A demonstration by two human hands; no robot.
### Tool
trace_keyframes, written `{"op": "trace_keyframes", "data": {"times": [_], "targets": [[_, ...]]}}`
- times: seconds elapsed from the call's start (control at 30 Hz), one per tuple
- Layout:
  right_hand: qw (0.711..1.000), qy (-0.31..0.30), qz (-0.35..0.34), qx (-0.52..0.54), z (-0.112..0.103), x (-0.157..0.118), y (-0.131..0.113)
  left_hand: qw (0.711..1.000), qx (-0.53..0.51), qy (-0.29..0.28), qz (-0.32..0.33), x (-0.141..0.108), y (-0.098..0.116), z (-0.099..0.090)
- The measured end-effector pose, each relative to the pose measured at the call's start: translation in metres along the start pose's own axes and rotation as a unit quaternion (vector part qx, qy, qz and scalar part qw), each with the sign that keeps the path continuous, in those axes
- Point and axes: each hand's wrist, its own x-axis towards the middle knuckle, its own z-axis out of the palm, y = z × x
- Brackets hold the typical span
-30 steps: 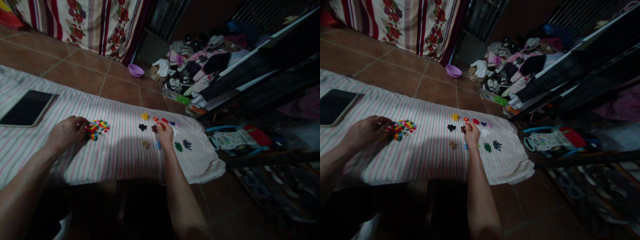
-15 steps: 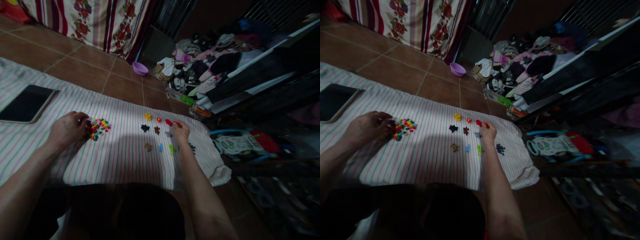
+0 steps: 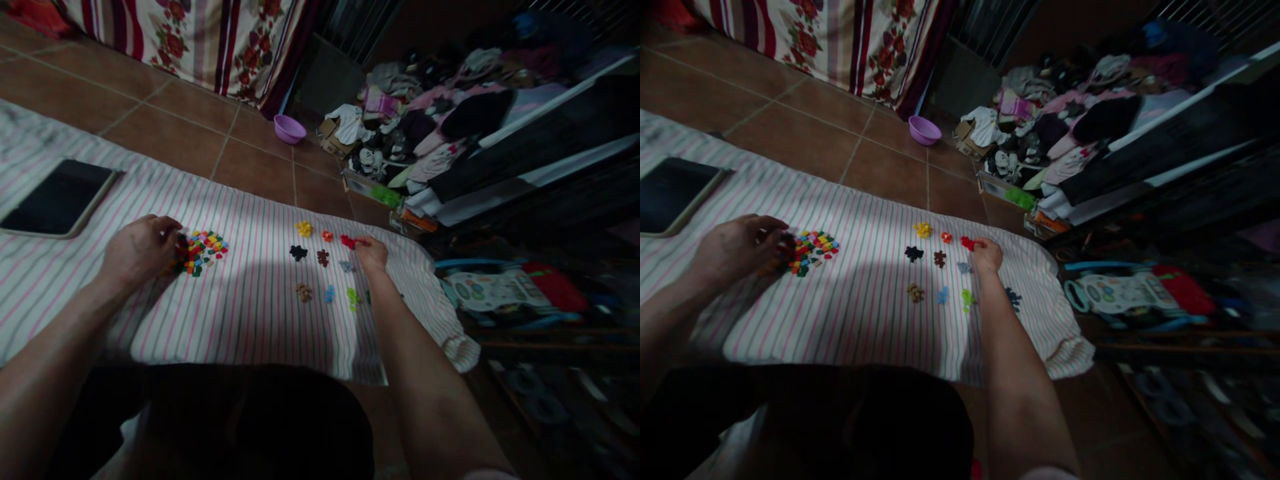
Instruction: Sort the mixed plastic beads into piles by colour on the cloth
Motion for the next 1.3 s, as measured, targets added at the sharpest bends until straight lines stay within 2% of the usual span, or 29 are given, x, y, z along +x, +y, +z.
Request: {"op": "trace_keyframes", "data": {"times": [0.2, 0.37, 0.47, 0.63, 0.73, 0.83, 1.0, 1.3], "targets": [[0.999, 0.005, -0.008, 0.046, -0.013, -0.007, -0.005, 1.0, -0.007, -0.001, 0.001, -0.004, -0.002, -0.007], [0.994, -0.02, -0.045, 0.098, -0.019, -0.03, -0.035, 1.0, -0.015, 0.001, -0.002, -0.008, -0.011, -0.014], [0.981, -0.089, -0.093, 0.147, -0.011, -0.068, -0.065, 1.0, -0.017, -0.009, 0.001, -0.009, -0.021, -0.014], [0.945, -0.208, -0.152, 0.203, 0.005, -0.159, -0.123, 0.997, -0.045, -0.05, 0.026, -0.01, -0.038, -0.013], [0.929, -0.25, -0.182, 0.202, 0.007, -0.206, -0.153, 0.992, -0.066, -0.09, 0.052, -0.01, -0.045, -0.013], [0.92, -0.269, -0.205, 0.197, 0.007, -0.233, -0.173, 0.991, -0.072, -0.097, 0.059, -0.009, -0.049, -0.014], [0.917, -0.269, -0.239, 0.173, 0.018, -0.238, -0.187, 0.991, -0.074, -0.099, 0.055, -0.008, -0.046, -0.01], [0.919, -0.223, -0.277, 0.17, 0.064, -0.222, -0.191, 0.994, -0.048, -0.062, 0.071, -0.009, -0.027, 0.006]]}}
